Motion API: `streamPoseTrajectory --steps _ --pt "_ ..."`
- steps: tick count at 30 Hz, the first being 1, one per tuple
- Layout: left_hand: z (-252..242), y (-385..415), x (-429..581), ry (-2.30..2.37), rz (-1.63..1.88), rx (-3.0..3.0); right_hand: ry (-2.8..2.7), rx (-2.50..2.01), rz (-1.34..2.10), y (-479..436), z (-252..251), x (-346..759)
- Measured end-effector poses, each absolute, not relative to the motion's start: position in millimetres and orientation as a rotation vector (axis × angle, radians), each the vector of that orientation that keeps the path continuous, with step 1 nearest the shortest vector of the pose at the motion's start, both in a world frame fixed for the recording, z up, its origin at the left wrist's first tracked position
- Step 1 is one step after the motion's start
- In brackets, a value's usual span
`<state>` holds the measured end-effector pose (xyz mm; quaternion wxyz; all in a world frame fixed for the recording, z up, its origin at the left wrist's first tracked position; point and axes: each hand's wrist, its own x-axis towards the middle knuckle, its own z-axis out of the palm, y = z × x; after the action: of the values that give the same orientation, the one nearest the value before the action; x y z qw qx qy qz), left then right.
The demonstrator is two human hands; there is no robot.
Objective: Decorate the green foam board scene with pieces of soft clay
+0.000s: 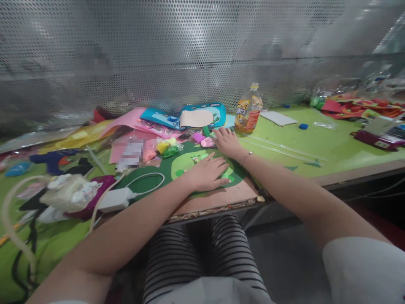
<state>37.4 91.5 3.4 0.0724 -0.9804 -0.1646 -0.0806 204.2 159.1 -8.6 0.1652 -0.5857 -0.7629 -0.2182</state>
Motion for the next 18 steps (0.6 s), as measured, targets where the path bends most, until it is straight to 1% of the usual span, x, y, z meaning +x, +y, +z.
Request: streamPoseTrajectory --steps 13,18 --pt "2 92 36 -0.464 -0.180 -2.945 -2.187 -1.756 -0.603 161 -21 202" --pt "0 93 35 -0.478 -0.187 -2.965 -2.156 -1.772 -0.604 162 -18 205"
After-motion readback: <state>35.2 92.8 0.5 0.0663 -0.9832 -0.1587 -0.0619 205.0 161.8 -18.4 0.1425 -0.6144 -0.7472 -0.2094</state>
